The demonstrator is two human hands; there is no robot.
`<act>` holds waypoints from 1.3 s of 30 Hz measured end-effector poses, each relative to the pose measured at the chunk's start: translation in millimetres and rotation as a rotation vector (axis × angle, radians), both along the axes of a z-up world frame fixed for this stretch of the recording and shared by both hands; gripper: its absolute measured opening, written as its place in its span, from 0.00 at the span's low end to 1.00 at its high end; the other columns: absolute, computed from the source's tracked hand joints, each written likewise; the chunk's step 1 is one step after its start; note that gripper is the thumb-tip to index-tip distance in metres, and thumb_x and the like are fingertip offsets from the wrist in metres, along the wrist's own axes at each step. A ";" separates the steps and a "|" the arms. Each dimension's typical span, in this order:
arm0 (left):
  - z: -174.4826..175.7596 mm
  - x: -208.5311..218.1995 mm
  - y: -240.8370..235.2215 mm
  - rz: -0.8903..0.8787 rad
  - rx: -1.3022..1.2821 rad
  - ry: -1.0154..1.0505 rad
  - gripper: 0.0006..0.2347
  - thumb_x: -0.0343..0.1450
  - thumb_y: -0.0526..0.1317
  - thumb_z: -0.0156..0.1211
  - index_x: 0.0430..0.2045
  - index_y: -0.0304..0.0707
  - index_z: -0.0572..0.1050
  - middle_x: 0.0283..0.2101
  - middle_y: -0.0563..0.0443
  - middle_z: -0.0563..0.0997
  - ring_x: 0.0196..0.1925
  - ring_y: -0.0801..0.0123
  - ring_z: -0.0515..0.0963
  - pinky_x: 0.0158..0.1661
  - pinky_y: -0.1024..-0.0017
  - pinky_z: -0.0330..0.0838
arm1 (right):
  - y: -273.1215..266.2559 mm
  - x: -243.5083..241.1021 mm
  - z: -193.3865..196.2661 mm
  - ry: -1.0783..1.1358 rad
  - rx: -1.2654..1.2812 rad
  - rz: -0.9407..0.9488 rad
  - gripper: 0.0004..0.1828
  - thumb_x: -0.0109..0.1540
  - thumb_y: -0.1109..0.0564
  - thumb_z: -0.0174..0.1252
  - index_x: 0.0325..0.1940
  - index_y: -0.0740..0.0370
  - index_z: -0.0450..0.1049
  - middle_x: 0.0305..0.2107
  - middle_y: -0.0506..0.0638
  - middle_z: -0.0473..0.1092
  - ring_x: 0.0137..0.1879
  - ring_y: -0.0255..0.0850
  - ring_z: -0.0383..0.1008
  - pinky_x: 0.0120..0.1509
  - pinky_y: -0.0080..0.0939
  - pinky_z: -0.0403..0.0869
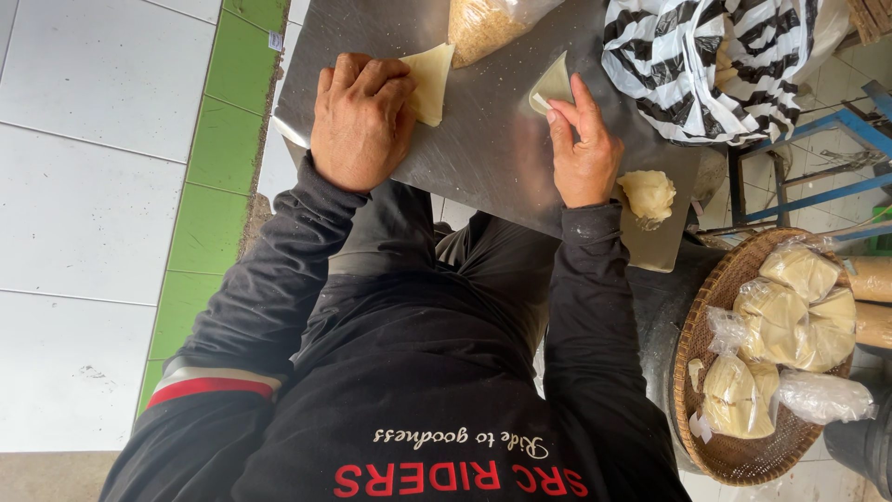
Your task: The person folds triangular pastry sheets into cones, scoops a grainy filling into them with a spoon, and seals the edges by hand. Completed units are placed into a woven basket nearby.
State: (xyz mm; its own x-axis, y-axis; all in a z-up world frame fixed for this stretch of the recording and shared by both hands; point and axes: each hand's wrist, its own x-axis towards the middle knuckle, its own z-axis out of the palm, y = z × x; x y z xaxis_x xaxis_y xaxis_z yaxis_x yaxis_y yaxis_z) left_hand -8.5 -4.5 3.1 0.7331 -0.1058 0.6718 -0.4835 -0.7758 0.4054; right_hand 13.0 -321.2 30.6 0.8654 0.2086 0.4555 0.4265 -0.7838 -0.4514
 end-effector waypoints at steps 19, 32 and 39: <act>-3.8 -1.5 -1.2 0.058 -0.375 -0.057 0.16 0.70 0.23 0.56 0.53 0.32 0.73 0.55 0.45 0.74 0.54 0.52 0.79 0.52 0.62 0.78 | 67.1 -10.8 9.7 0.032 0.085 0.213 0.36 0.68 0.62 0.72 0.77 0.55 0.63 0.51 0.50 0.81 0.59 0.41 0.83 0.68 0.41 0.78; -7.8 5.5 2.2 0.027 -0.556 0.054 0.12 0.73 0.25 0.56 0.50 0.31 0.74 0.53 0.41 0.76 0.46 0.52 0.83 0.45 0.63 0.80 | 157.4 -7.0 9.4 0.052 0.080 0.272 0.28 0.65 0.63 0.66 0.70 0.55 0.69 0.43 0.49 0.81 0.42 0.38 0.83 0.48 0.37 0.79; -9.0 9.3 4.5 -0.017 -0.638 0.171 0.09 0.72 0.30 0.65 0.44 0.29 0.75 0.44 0.42 0.78 0.39 0.64 0.86 0.40 0.71 0.82 | 156.3 -5.3 7.7 0.134 0.170 0.228 0.26 0.64 0.63 0.67 0.66 0.57 0.72 0.40 0.47 0.82 0.36 0.33 0.80 0.43 0.34 0.77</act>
